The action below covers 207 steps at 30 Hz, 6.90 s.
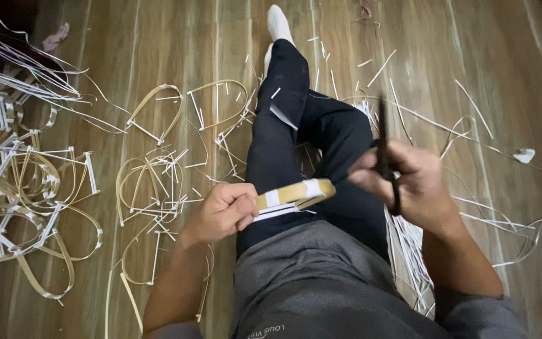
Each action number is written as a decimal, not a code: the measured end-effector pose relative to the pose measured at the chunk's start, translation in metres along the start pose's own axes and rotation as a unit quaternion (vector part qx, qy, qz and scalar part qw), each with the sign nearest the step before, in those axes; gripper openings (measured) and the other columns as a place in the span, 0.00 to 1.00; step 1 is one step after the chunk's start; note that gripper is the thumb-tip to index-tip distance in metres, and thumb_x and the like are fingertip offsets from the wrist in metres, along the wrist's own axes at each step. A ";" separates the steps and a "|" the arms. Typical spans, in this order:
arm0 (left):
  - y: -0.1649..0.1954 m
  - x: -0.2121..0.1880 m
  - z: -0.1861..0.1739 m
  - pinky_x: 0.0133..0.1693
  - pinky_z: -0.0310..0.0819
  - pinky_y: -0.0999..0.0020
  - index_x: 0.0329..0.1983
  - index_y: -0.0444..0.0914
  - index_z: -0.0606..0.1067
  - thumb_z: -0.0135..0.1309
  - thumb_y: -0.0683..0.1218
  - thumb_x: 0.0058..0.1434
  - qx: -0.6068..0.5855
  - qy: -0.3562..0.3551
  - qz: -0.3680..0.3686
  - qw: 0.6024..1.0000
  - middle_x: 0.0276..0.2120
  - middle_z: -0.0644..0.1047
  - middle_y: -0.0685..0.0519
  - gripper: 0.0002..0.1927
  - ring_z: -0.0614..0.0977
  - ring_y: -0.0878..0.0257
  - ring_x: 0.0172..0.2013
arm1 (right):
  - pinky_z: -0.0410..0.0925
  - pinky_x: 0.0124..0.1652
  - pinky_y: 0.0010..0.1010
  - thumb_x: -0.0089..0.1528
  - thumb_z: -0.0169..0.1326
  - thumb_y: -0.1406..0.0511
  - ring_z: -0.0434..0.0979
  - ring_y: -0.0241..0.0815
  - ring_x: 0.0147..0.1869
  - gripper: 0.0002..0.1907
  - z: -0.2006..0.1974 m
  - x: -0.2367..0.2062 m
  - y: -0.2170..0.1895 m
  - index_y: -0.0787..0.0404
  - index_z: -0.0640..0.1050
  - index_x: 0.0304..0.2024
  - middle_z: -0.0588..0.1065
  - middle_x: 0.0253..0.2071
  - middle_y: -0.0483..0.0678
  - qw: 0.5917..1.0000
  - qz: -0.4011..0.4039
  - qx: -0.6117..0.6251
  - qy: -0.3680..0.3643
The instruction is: The person sits on the floor and assembles a bamboo frame by wrapping white plastic strips around the joints. They use scissors to cut the strips and tie them securely, repeating the process for multiple joints.
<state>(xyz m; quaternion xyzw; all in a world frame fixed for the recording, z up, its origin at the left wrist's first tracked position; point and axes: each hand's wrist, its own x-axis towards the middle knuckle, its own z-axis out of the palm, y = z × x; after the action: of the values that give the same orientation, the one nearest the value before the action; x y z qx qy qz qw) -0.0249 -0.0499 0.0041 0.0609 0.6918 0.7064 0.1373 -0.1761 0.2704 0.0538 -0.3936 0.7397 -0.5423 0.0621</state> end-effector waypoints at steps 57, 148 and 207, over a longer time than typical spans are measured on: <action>0.016 0.038 0.135 0.33 0.76 0.67 0.46 0.31 0.73 0.49 0.43 0.75 0.175 0.199 0.178 0.948 0.30 0.78 0.48 0.08 0.82 0.59 0.30 | 0.67 0.35 0.22 0.64 0.60 0.72 0.73 0.32 0.31 0.08 0.081 -0.009 -0.006 0.61 0.73 0.40 0.75 0.31 0.45 0.834 0.160 0.475 0.228; -0.007 -0.056 0.057 0.16 0.41 0.76 0.45 0.38 0.72 0.36 0.48 0.85 -0.286 0.359 0.081 0.885 0.16 0.58 0.63 0.16 0.53 0.76 0.14 | 0.68 0.35 0.33 0.70 0.61 0.65 0.72 0.41 0.33 0.12 0.052 -0.190 0.210 0.70 0.76 0.41 0.75 0.30 0.55 0.899 0.416 -0.107 0.086; -0.040 -0.095 -0.004 0.23 0.45 0.75 0.40 0.36 0.68 0.35 0.49 0.78 -0.429 0.208 0.371 0.797 0.16 0.60 0.62 0.15 0.54 0.75 0.17 | 0.61 0.26 0.24 0.77 0.36 0.48 0.65 0.32 0.24 0.28 0.178 -0.039 0.024 0.64 0.72 0.37 0.68 0.24 0.46 0.692 0.177 0.700 -0.008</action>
<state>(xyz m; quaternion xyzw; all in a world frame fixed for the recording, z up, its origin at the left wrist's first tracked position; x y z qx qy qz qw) 0.0690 -0.0795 -0.0260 0.0993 0.2540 0.9233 -0.2704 -0.0693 0.1640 -0.0523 -0.1022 0.2016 -0.8786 0.4208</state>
